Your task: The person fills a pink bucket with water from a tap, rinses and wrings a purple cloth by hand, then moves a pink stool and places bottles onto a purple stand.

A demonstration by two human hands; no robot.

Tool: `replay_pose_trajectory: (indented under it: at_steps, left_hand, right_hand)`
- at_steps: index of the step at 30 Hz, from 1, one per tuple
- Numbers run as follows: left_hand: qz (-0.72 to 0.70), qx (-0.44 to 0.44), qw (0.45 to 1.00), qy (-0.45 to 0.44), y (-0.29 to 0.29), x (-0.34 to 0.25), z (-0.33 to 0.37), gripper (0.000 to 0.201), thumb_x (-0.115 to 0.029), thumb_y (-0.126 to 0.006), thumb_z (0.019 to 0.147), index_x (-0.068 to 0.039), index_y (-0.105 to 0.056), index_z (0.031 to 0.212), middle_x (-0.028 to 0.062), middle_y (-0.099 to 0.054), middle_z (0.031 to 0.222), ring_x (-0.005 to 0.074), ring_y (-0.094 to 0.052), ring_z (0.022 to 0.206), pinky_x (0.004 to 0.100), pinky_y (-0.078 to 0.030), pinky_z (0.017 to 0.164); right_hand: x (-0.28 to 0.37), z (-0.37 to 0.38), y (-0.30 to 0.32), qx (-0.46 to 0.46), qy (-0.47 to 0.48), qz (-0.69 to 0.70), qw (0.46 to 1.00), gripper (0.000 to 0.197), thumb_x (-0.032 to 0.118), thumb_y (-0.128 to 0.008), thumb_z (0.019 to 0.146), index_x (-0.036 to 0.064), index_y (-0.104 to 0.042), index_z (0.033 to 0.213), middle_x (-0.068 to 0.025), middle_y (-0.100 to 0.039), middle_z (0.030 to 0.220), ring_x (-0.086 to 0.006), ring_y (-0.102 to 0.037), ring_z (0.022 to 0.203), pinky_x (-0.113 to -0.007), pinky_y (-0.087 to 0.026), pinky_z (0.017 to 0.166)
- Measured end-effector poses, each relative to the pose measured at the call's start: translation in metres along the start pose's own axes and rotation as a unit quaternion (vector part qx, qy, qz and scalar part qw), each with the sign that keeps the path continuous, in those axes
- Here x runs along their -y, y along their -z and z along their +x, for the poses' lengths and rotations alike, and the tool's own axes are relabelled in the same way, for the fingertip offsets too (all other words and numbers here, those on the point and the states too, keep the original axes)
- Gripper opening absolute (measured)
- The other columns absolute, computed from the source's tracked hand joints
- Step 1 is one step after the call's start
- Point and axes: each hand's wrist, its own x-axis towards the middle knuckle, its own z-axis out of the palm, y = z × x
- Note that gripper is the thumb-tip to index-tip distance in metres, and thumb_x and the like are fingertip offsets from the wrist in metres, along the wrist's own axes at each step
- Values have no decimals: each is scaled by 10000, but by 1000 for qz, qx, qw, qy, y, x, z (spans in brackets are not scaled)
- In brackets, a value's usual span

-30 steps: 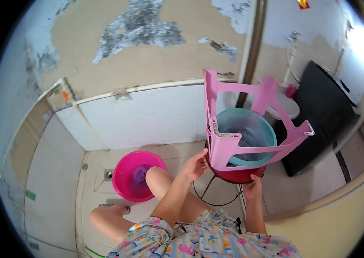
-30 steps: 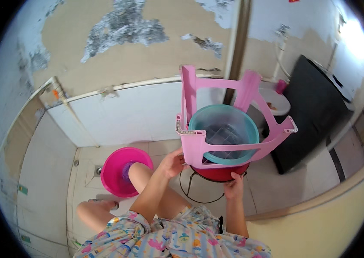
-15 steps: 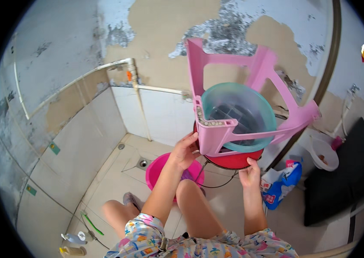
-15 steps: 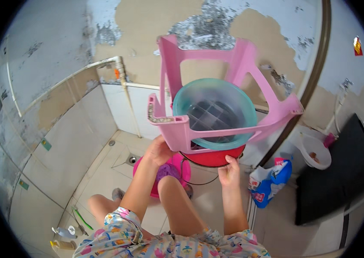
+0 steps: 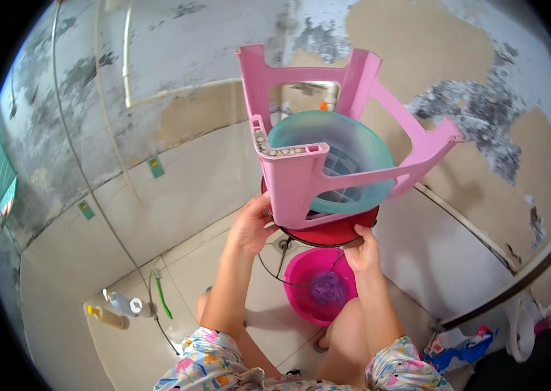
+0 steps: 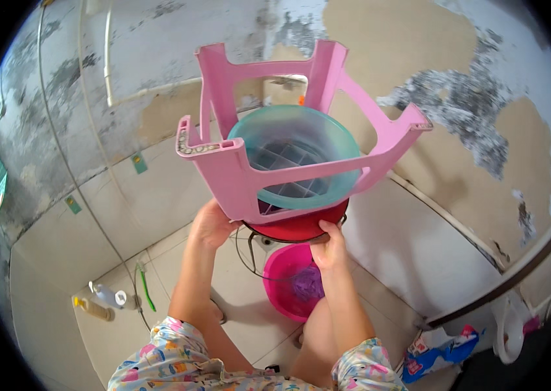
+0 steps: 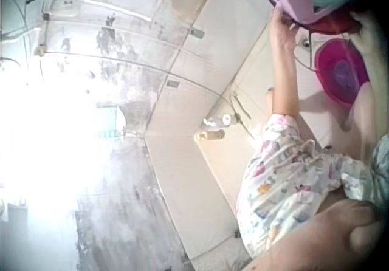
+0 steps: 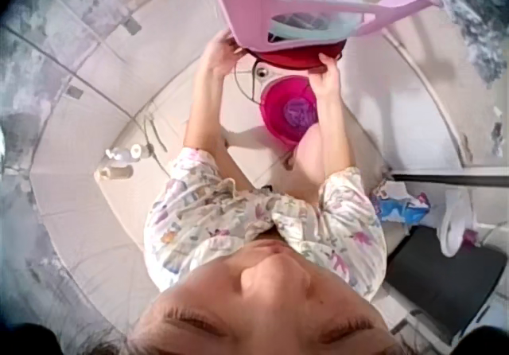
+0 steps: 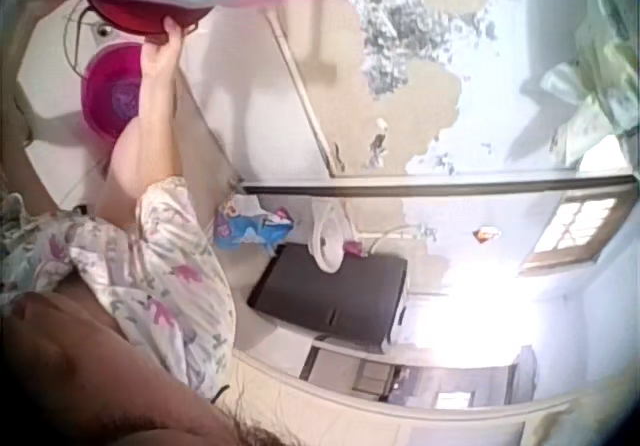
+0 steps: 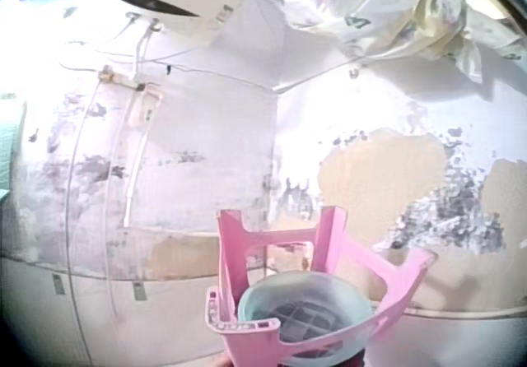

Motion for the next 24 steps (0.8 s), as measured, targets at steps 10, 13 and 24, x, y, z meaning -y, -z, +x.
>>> replay_pose_trajectory:
  at_steps: [10,13,24]
  left_hand:
    - [10,-162,983,-89,147,-46,17,354,-370,-540,833,-79,-558,1033,41,-589,909,174,-533,849,334,-393,787]
    - [-9,-203,975,-90,202,-35,25,381,-374,-562,820,-77,-552,1059,55,-583,948,183,-527,886,347,-390,824]
    - [-16,-287,957,42,326,-14,77,412,-356,-607,776,-63,-529,1055,120,-582,900,218,-540,862,368,-408,795]
  right_hand:
    - [-171,100,9,-23,-211,29,977,472,-65,-546,700,96,-485,1140,-39,-522,1177,-218,-466,1124,-377,-335,1014]
    - [-222,110,24,-26,-260,18,965,506,-63,-552,688,96,-472,1161,-34,-518,1185,-221,-461,1132,-385,-324,1021]
    - [-338,154,97,-60,-309,2,949,473,-44,-573,660,56,-507,1117,-78,-547,1143,-250,-481,1110,-387,-341,1015]
